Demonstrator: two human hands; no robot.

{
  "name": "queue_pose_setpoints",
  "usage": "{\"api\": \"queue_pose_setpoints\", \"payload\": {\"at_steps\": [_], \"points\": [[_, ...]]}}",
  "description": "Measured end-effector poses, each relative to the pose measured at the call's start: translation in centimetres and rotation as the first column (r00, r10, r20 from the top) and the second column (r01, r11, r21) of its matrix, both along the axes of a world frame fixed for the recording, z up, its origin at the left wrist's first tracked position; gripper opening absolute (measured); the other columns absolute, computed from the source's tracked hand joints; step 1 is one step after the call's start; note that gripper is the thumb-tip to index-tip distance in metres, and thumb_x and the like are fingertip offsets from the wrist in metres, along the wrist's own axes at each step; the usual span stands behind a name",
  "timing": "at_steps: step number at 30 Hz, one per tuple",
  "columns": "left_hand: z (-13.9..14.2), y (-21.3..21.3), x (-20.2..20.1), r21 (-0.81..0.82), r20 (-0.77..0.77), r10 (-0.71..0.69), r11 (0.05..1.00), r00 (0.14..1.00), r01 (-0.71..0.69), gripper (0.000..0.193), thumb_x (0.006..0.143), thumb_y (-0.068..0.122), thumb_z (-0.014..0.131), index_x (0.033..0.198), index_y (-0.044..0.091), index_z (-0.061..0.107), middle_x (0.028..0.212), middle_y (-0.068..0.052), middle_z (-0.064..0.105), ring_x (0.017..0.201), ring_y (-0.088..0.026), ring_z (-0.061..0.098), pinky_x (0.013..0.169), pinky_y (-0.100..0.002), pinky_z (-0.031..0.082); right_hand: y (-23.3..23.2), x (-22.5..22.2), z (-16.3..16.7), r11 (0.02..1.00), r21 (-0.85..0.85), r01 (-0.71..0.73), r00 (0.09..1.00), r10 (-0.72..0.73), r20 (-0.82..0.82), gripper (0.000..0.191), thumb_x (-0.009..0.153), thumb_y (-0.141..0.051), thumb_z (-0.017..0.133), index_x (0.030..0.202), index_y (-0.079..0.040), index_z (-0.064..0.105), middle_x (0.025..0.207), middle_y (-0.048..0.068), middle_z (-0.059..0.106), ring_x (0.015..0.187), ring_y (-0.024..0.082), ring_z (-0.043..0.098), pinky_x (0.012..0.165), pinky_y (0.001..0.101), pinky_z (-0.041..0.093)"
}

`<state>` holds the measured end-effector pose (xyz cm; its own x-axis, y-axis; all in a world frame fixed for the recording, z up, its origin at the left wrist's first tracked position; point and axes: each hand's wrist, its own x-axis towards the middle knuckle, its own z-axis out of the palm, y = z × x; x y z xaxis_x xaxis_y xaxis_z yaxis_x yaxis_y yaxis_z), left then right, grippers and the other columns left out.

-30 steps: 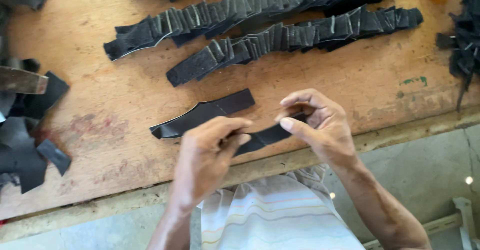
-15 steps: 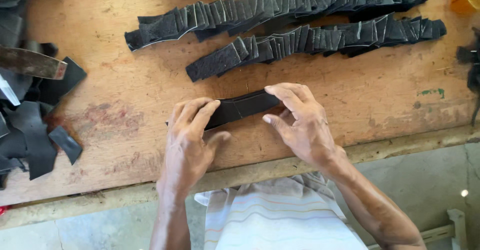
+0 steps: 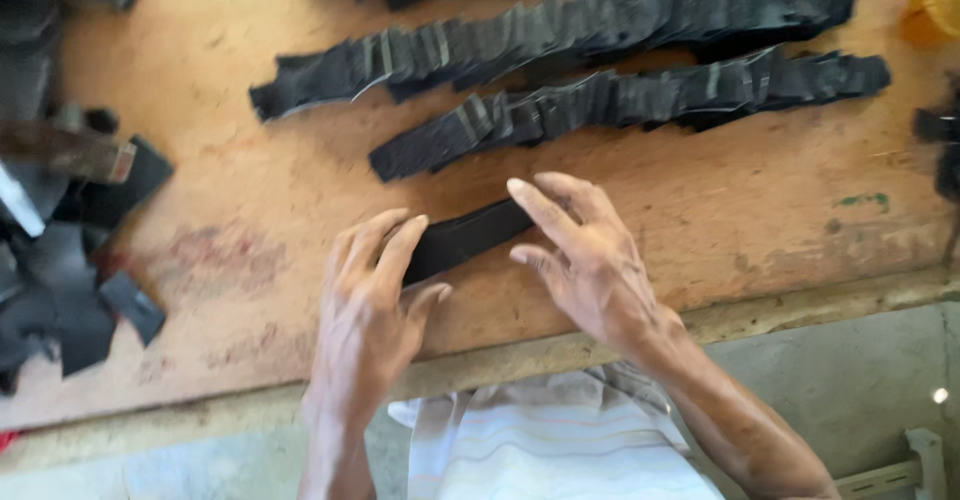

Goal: The person applies a yellow adhesive to the edges of small black rubber pieces using a finger, then presses the edges together to bond them. The person repeats this process for multiple pieces, stacking the bonded pieces on the table.

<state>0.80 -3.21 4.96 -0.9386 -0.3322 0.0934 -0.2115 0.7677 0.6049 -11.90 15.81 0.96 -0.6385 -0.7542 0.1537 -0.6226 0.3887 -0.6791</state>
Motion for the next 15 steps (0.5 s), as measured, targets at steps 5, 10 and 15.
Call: {"api": "queue_pose_setpoints", "payload": {"at_steps": [5, 10, 15], "points": [[2.7, 0.8, -2.2, 0.042, -0.099, -0.108, 0.993, 0.989, 0.113, 0.049, 0.079, 0.007, 0.082, 0.124, 0.001, 0.064, 0.126, -0.015, 0.066, 0.118, -0.036, 0.062, 0.1, -0.044, 0.051, 2.7, -0.9, 1.6, 0.999, -0.007, 0.032, 0.994, -0.031, 0.107, 0.05, 0.087, -0.015, 0.079, 0.134, -0.007, 0.064, 0.139, 0.021, 0.059, 0.118, 0.031, 0.061, 0.089, 0.0358, 0.062], [3.1, 1.6, -7.9, -0.014, -0.263, -0.392, 0.915, 0.882, 0.403, 0.044, 0.091, 0.008, 0.079, 0.13, -0.001, 0.062, 0.132, -0.017, 0.064, 0.123, -0.034, 0.061, 0.107, -0.045, 0.05, 6.9, -8.3, 2.2, 0.993, -0.003, 0.12, 0.937, -0.114, -0.33, 0.03, 0.101, -0.014, 0.077, 0.128, -0.002, 0.069, 0.129, 0.018, 0.068, 0.126, 0.034, 0.065, 0.105, 0.044, 0.059], [0.0, 1.1, -21.3, -0.138, -0.324, -0.543, 0.837, 0.774, 0.53, 0.034, 0.098, 0.011, 0.076, 0.127, -0.002, 0.063, 0.133, -0.021, 0.061, 0.128, -0.037, 0.056, 0.11, -0.048, 0.047, 8.5, -18.2, 2.1, 0.94, 0.054, 0.336, 0.857, -0.282, -0.432, 0.033, 0.096, -0.006, 0.079, 0.125, 0.006, 0.068, 0.12, 0.022, 0.069, 0.111, 0.035, 0.066, 0.093, 0.0462, 0.056]]}}
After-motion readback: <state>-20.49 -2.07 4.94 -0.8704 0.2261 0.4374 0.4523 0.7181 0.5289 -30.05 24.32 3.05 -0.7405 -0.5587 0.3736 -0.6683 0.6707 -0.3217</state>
